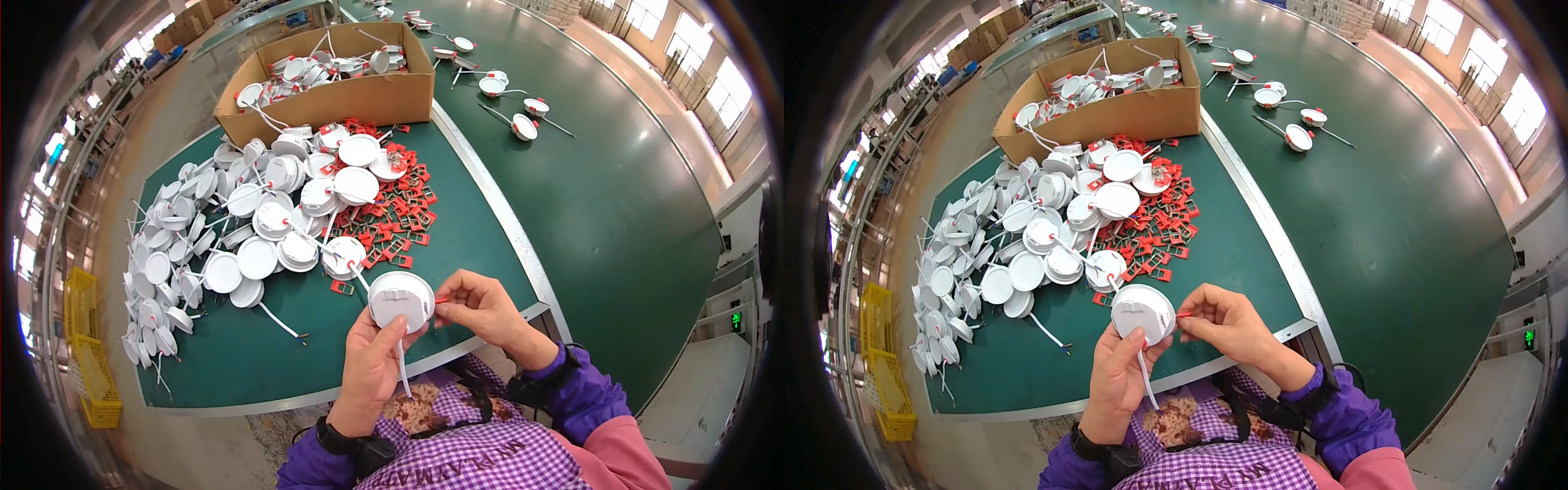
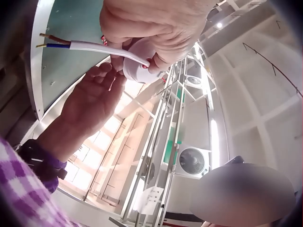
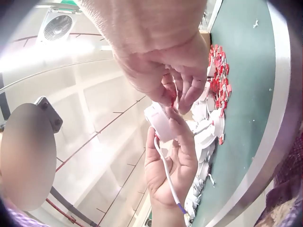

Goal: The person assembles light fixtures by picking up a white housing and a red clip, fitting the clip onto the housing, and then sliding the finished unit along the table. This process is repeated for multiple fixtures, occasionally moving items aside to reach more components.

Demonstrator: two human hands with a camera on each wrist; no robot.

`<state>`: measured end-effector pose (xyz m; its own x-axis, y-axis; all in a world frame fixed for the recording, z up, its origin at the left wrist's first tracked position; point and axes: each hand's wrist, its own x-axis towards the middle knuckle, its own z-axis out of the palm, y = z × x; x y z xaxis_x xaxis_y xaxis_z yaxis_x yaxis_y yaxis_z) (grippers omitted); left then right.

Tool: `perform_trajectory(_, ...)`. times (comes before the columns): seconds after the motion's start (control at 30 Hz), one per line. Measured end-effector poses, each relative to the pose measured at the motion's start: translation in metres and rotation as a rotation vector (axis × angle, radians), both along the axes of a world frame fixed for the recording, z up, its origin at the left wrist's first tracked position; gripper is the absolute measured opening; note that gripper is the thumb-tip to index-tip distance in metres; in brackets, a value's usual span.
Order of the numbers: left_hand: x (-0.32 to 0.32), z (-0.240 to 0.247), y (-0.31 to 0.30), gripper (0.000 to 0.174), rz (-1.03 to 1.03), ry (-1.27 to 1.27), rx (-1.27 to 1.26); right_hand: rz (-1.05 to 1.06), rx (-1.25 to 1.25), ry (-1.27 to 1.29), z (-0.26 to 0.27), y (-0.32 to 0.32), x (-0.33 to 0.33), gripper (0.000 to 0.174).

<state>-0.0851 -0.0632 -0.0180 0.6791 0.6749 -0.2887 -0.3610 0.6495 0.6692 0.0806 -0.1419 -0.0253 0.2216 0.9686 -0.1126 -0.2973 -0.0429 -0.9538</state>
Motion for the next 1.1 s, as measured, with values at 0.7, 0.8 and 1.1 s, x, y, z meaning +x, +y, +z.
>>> perform_trajectory(0.7, 0.016, 0.001, -0.005, 0.033, -0.058, 0.087, -0.052, -0.098, -0.075, -0.576, 0.010, -0.010, 0.010, 0.023)
perform_trajectory(0.8, 0.022, 0.002, -0.005, 0.031, -0.034, 0.101, 0.009, -0.210, -0.160, -0.503, 0.010, -0.012, 0.013, 0.019)
perform_trajectory(1.1, 0.042, 0.001, -0.010, 0.036, -0.003, 0.120, 0.123, -0.602, -0.051, -0.528, 0.018, -0.015, 0.009, 0.009)
